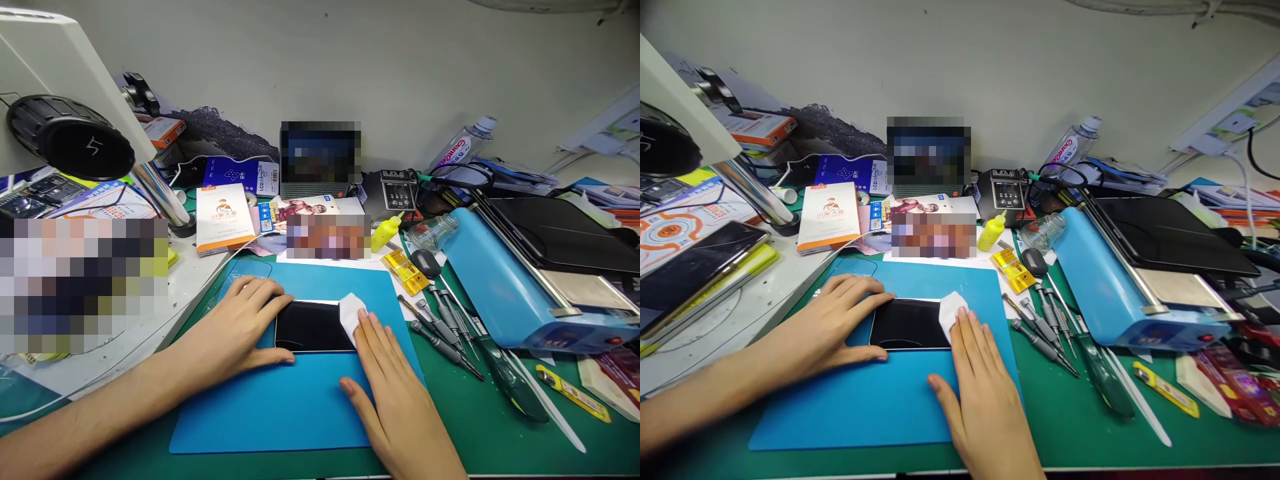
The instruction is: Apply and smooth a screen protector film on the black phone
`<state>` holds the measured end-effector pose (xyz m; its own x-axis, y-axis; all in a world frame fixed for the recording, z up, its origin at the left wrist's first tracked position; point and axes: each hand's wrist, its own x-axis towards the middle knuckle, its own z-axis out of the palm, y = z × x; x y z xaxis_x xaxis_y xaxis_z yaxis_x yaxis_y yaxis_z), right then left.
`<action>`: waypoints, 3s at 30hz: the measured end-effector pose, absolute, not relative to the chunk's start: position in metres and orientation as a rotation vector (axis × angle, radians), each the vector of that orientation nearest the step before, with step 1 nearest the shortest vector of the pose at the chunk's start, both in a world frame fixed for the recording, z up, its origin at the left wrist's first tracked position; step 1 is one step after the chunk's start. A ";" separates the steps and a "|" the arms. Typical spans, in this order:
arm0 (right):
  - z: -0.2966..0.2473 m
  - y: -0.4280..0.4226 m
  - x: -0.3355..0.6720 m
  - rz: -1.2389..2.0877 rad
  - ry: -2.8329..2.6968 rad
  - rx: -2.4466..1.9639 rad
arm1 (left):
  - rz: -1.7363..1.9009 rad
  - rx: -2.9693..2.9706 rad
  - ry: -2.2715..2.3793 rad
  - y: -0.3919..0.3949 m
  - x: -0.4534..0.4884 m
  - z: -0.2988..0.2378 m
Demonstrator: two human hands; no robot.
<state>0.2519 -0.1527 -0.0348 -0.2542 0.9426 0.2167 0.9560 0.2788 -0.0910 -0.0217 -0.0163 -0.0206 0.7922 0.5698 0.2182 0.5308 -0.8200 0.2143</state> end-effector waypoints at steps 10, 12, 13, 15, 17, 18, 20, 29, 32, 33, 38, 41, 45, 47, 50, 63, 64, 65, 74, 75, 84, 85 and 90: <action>-0.032 -0.165 0.253 -0.097 -2.355 -1.718 | 0.411 2.893 0.837 -0.015 -0.021 -0.018; -0.033 -0.171 0.255 -0.104 -2.378 -1.686 | 0.418 2.882 0.827 -0.014 -0.021 -0.017; -0.034 -0.170 0.255 -0.103 -2.379 -1.682 | 0.423 2.878 0.825 -0.014 -0.021 -0.017; -0.035 -0.160 0.252 -0.089 -2.372 -1.693 | 0.429 2.876 0.827 -0.014 -0.022 -0.017; -0.035 -0.144 0.249 -0.061 -2.363 -1.709 | 0.432 2.881 0.828 -0.014 -0.022 -0.017; -0.034 -0.136 0.248 -0.047 -2.360 -1.712 | 0.433 2.883 0.829 -0.015 -0.022 -0.017; -0.033 -0.127 0.247 -0.028 -2.357 -1.712 | 0.436 2.885 0.833 -0.015 -0.022 -0.018; -0.031 -0.168 0.247 -0.104 -2.403 -1.679 | 0.432 2.888 0.849 -0.016 -0.022 -0.018; -0.032 -0.148 0.239 -0.091 -2.347 -1.679 | 0.440 2.890 0.848 -0.017 -0.022 -0.019; -0.032 -0.140 0.236 -0.078 -2.334 -1.684 | 0.449 2.883 0.852 -0.017 -0.023 -0.019; -0.029 -0.144 0.237 -0.068 -2.362 -1.695 | 0.475 2.850 0.855 -0.017 -0.023 -0.021; -0.027 -0.163 0.242 -0.089 -2.398 -1.682 | 0.461 2.857 0.841 -0.016 -0.022 -0.020; -0.028 -0.149 0.241 -0.064 -2.385 -1.685 | 0.450 2.855 0.859 -0.017 -0.023 -0.018; -0.029 -0.135 0.237 -0.022 -2.373 -1.693 | 0.471 2.829 0.859 -0.017 -0.023 -0.019; -0.029 -0.136 0.234 -0.011 -2.356 -1.692 | 0.506 2.794 0.851 -0.017 -0.023 -0.020; -0.025 -0.130 0.228 0.029 -2.394 -1.671 | 0.474 2.839 0.832 -0.016 -0.022 -0.017; -0.024 -0.137 0.228 0.018 -2.409 -1.658 | 0.472 2.841 0.831 -0.016 -0.022 -0.017; -0.024 -0.144 0.228 -0.002 -2.424 -1.644 | 0.468 2.844 0.829 -0.016 -0.022 -0.017; -0.027 -0.124 0.213 -0.027 -2.412 -1.641 | 0.483 2.864 0.829 -0.016 -0.022 -0.019; -0.027 -0.123 0.211 -0.033 -2.395 -1.650 | 0.488 2.865 0.832 -0.016 -0.022 -0.019; -0.025 -0.143 0.203 -0.013 -2.437 -1.581 | 0.498 2.875 0.831 -0.016 -0.023 -0.022; -0.025 -0.136 0.200 -0.004 -2.439 -1.588 | 0.495 2.876 0.831 -0.016 -0.023 -0.022; -0.024 -0.127 0.191 -0.064 -2.426 -1.617 | 0.483 2.881 0.846 -0.016 -0.023 -0.023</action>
<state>0.1908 -0.1272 -0.0236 -0.3674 0.9061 0.2100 0.9159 0.3917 -0.0876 -0.0230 -0.0165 -0.0226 0.7952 0.5418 0.2724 0.5098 -0.8405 0.1833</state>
